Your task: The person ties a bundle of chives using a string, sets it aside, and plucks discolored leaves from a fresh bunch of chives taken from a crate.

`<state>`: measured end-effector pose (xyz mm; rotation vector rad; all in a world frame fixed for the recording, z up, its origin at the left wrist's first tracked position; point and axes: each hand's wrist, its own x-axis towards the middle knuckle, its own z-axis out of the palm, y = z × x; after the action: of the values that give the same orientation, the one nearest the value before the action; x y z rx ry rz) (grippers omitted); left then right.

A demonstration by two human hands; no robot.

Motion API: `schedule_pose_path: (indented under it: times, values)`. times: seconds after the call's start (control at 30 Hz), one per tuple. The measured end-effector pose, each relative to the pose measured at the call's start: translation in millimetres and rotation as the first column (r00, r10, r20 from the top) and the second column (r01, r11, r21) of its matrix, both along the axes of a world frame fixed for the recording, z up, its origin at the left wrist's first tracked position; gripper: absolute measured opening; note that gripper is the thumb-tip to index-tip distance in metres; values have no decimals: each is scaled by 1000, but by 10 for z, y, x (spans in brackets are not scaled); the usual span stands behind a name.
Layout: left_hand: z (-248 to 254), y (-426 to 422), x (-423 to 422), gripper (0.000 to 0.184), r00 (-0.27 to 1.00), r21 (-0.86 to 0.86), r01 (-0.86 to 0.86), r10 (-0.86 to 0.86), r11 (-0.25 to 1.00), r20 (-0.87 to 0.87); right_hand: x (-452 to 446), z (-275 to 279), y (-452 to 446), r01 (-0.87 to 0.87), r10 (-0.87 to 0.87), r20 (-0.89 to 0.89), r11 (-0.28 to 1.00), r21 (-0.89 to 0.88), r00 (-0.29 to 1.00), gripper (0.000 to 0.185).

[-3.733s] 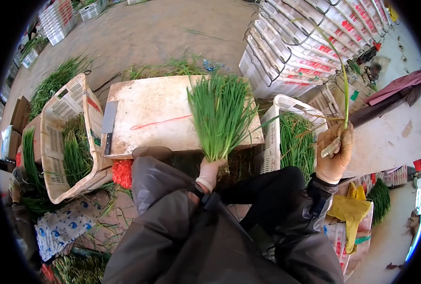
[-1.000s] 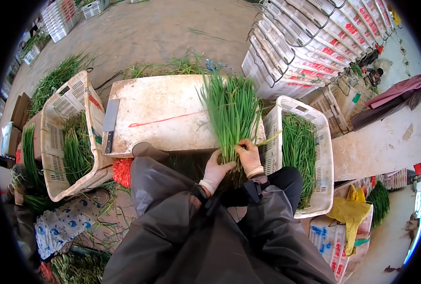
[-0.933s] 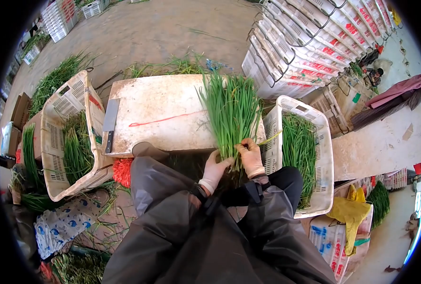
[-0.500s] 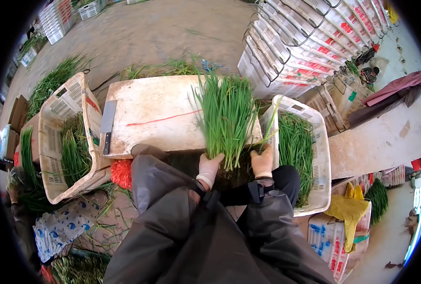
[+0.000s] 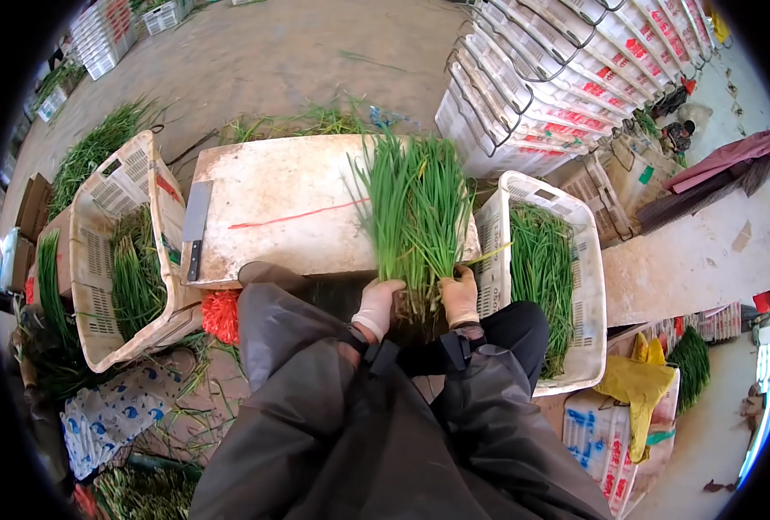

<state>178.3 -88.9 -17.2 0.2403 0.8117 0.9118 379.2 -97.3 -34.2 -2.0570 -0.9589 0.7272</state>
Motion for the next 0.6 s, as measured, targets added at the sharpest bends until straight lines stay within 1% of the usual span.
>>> schedule_pose_path:
  times: [0.07, 0.1, 0.17, 0.2, 0.3, 0.33, 0.43, 0.47, 0.5, 0.57, 0.6]
  values:
    - [-141, 22, -36, 16, 992, 20, 15, -13, 1000, -122, 52, -18, 5, 24, -24, -6, 999, -34, 1000, 54]
    - [-223, 30, -40, 16, 983, 29, 24, -18, 999, -184, 40, -50, 3, 5, -4, 31, 1000, -23, 1000, 53]
    - [-243, 40, -17, 18, 970, 1, 24, -23, 1000, -241, -62, -34, 7, -32, 32, 108, 999, -1, 994, 49]
    - [-257, 40, -3, 19, 963, -14, 23, -25, 1000, -269, -81, -12, -17, -39, 44, 119, 998, -46, 992, 52]
    - [-398, 17, 66, 24, 999, 4, 1, 0, 1000, -41, -251, 197, -27, -59, 69, 111, 994, -90, 991, 57]
    - [-361, 5, 86, 26, 999, 45, 1, 1, 999, -51, -299, 275, -46, -69, 73, 51, 994, -82, 996, 60]
    - [-243, -15, 116, 31, 994, 150, 5, 11, 989, -105, -176, -186, -34, -137, 150, -168, 987, 87, 974, 58]
    - [-277, -18, 138, 32, 990, 170, 8, 16, 985, -138, -269, -37, -45, -98, 152, -406, 984, 151, 901, 55]
    - [-309, -18, 160, 33, 985, 190, 11, 22, 982, -170, -337, 127, -53, -67, 113, -468, 991, 115, 877, 52]
    - [-360, -6, 186, 33, 988, 211, 50, -18, 976, -151, -395, 285, -59, -12, 31, -582, 999, 37, 813, 47]
    - [-387, 3, 192, 33, 989, 222, 69, -38, 972, -143, -390, 298, -50, -38, 43, -602, 999, 21, 797, 43]
